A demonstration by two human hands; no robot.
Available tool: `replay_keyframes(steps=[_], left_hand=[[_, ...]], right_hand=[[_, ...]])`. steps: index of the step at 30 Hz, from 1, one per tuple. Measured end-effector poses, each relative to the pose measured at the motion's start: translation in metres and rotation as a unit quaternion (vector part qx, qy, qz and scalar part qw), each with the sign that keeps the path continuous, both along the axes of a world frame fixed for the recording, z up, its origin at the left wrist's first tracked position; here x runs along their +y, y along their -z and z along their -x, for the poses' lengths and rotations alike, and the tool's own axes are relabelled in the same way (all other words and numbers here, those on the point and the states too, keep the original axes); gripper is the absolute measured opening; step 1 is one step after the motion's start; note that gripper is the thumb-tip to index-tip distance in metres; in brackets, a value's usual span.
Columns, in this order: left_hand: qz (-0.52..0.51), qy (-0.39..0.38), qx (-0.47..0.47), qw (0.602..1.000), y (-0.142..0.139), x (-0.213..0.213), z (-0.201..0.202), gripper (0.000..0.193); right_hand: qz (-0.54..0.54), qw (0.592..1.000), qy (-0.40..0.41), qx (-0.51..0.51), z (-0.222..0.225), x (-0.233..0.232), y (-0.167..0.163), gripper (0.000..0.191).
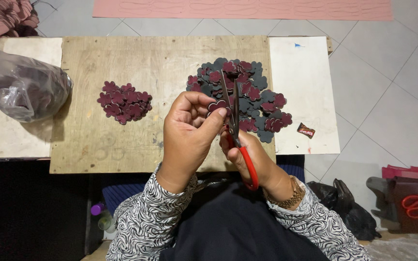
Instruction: The person sits at a workbench trimming dark excess material from the edges of flower-shaped foam pieces using red-handled scissors, placing each trimmed piece onto a finished pile. After trimming, the person gathers the finished pieces and packs them into a plastic bag.
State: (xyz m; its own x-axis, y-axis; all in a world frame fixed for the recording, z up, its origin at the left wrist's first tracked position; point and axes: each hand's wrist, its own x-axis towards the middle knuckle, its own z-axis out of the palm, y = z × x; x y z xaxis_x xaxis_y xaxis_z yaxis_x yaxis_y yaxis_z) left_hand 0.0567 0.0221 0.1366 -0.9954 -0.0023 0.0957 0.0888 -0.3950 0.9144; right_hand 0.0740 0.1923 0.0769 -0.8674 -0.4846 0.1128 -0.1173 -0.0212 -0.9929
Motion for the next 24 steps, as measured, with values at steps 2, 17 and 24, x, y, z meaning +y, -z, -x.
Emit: replay_keyframes(steps=[2,17,24], left_hand=[[-0.012,0.004,-0.001,1.0,0.0009,-0.0002,0.0001,0.018],[-0.04,0.015,0.023,0.999,0.0086,-0.0026,0.0017,0.014],[-0.013,0.002,0.029,0.999,0.0054,-0.0051,0.0011,0.018]], right_hand=[[0.006,1.0,-0.002,-0.008,-0.0004,0.0003,0.0002,0.074],[0.015,1.0,-0.015,-0.016,-0.0011,0.0046,0.0004,0.066],[0.011,0.999,-0.02,-0.025,-0.0013,0.005,0.0022,0.064]])
